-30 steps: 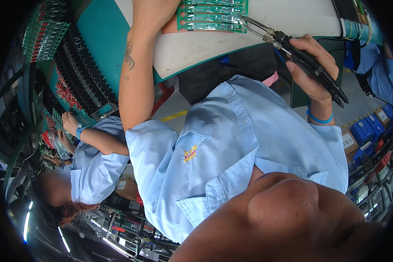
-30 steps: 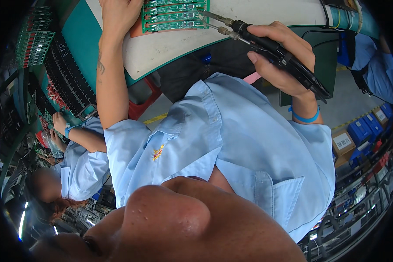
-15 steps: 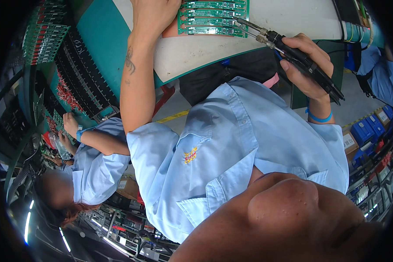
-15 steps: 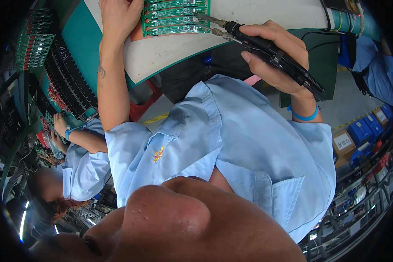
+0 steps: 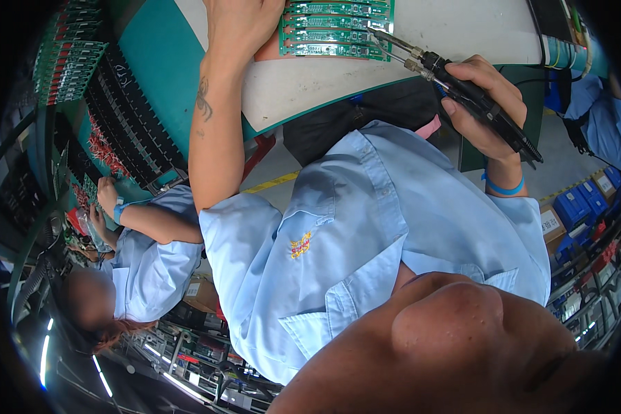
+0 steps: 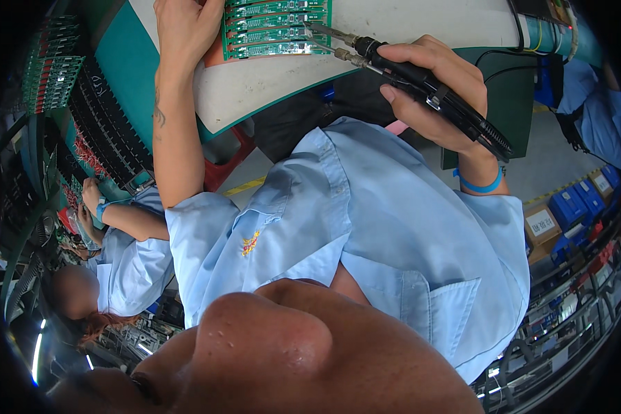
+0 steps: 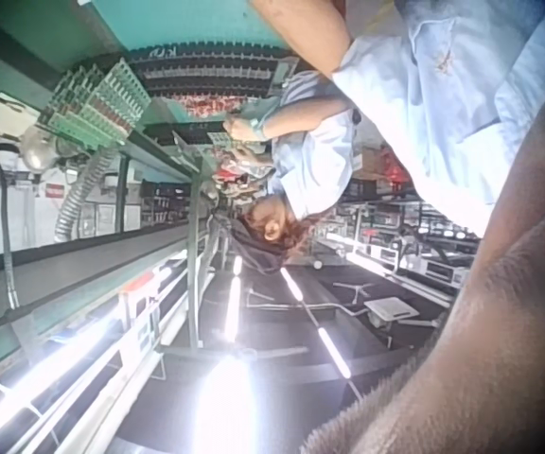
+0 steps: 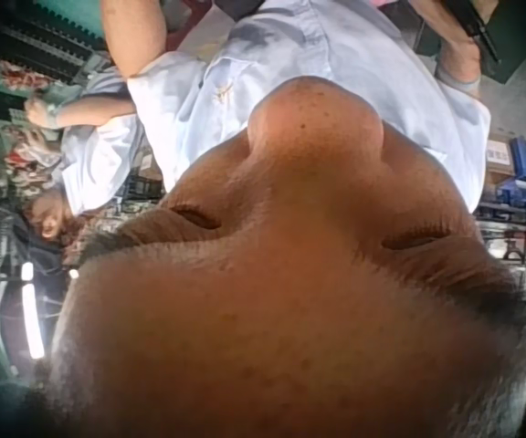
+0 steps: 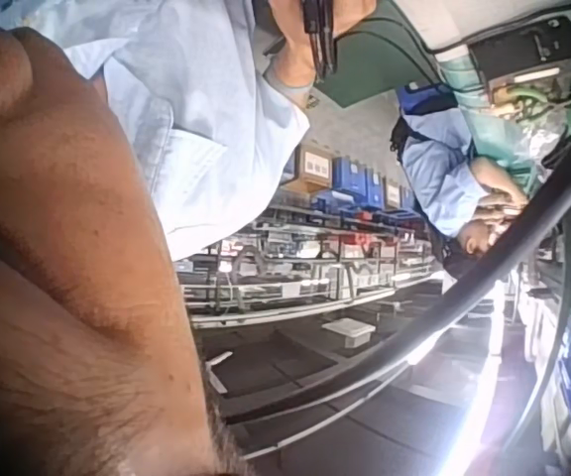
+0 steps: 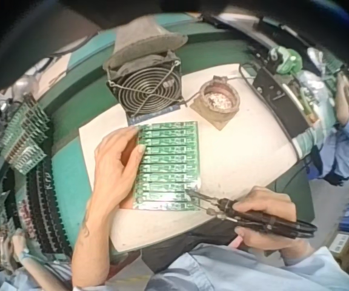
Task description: Soldering components onto printed circuit boards at a manual assembly station.
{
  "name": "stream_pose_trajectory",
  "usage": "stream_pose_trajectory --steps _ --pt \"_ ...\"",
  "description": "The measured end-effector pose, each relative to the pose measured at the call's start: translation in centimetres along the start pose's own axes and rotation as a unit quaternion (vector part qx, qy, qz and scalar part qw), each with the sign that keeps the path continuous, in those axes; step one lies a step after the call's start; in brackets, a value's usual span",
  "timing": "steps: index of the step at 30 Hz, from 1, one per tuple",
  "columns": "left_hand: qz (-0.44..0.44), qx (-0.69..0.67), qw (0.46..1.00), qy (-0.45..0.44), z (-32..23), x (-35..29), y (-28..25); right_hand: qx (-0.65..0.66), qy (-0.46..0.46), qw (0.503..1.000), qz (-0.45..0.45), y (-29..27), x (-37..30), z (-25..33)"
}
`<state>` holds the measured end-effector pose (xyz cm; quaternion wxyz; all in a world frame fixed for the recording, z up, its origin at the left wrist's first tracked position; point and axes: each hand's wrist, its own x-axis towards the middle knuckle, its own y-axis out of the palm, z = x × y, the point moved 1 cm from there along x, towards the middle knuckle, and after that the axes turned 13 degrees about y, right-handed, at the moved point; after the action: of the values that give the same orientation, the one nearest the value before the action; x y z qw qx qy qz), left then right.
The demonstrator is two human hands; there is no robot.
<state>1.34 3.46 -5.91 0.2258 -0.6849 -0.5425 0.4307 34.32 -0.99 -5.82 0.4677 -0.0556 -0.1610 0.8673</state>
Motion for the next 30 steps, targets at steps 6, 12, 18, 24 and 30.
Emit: stream_pose_trajectory --steps 6,12,18,24,30 --pt "-0.033 -0.005 0.998 0.046 0.6 0.1 0.3 0.002 -0.031 0.999 -0.019 -0.1 0.2 0.2" --pt "-0.067 0.001 0.994 0.090 1.2 0.2 0.6 0.001 -0.037 0.999 -0.025 -0.8 0.2 -0.1" --pt "-0.155 0.030 0.974 0.160 1.7 -0.2 0.9 -0.028 -0.008 0.989 -0.145 -0.9 2.4 -0.2" --pt "-0.255 0.041 0.926 0.276 2.7 0.9 1.9 0.046 0.153 0.958 -0.238 -2.1 4.8 -3.7" --pt "-0.247 0.038 0.929 0.272 2.6 0.6 1.7 0.002 -0.004 0.989 -0.149 -0.8 1.2 -0.2"
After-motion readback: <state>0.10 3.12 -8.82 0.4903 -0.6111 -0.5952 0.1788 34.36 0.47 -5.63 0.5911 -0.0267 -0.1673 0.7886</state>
